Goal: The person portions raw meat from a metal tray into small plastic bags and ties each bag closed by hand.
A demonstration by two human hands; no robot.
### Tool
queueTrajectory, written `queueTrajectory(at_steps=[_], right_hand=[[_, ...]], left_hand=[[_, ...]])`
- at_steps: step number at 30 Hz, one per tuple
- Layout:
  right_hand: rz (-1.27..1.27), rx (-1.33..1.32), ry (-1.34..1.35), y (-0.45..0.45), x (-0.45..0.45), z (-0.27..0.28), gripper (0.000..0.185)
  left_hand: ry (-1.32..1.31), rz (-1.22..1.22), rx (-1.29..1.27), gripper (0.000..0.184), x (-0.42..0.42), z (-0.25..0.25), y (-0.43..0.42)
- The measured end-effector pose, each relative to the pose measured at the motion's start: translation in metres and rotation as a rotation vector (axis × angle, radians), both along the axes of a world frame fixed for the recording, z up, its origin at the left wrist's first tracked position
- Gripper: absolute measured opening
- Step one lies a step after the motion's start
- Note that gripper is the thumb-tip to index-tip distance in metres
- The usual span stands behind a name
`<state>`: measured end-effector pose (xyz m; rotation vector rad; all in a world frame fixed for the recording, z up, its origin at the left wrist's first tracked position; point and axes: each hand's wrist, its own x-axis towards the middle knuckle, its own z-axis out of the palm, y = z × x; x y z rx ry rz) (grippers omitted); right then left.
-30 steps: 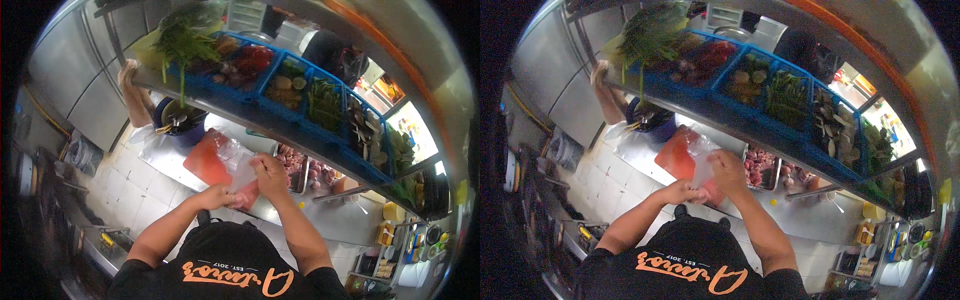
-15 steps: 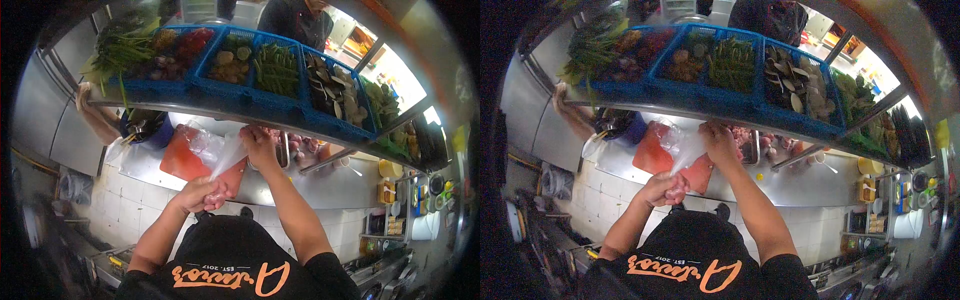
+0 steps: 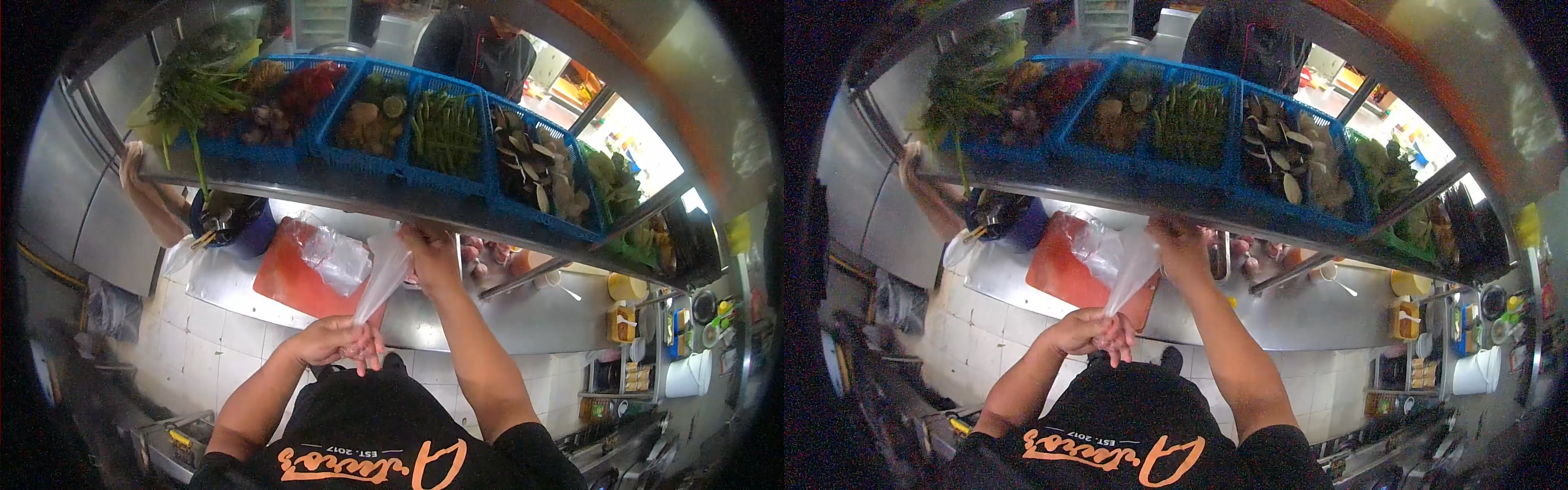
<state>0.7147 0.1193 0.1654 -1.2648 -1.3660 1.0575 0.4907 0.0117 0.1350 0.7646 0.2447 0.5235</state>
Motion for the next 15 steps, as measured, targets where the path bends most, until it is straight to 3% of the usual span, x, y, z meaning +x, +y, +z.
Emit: queueTrajectory(at_steps=[2, 6, 9, 12, 15], right_hand=[[-0.042, 0.067, -0.18, 0.006, 0.009, -0.005, 0.025], [0.299, 0.203, -0.81, -0.004, 0.038, 0.021, 0.026], [0.133, 0.264, -1.048, -0.039, 0.033, 0.038, 0.032], [0.266, 0.408, -0.731, -0.07, -0.006, 0.05, 0.037], [0.546, 0.459, -0.935, -0.099, -0.033, 0.018, 0.029]], left_hand=[[-0.04, 0.064, -0.121, 0.044, 0.006, -0.007, -0.001], [0.458, 0.166, 0.086, 0.052, 0.01, 0.007, -0.007], [0.635, 0.38, 0.108, 0.051, 0.011, -0.003, -0.019], [0.972, 0.31, 0.366, 0.051, -0.001, 0.004, -0.013], [1.029, 0.315, 1.099, 0.041, -0.005, -0.009, -0.001]])
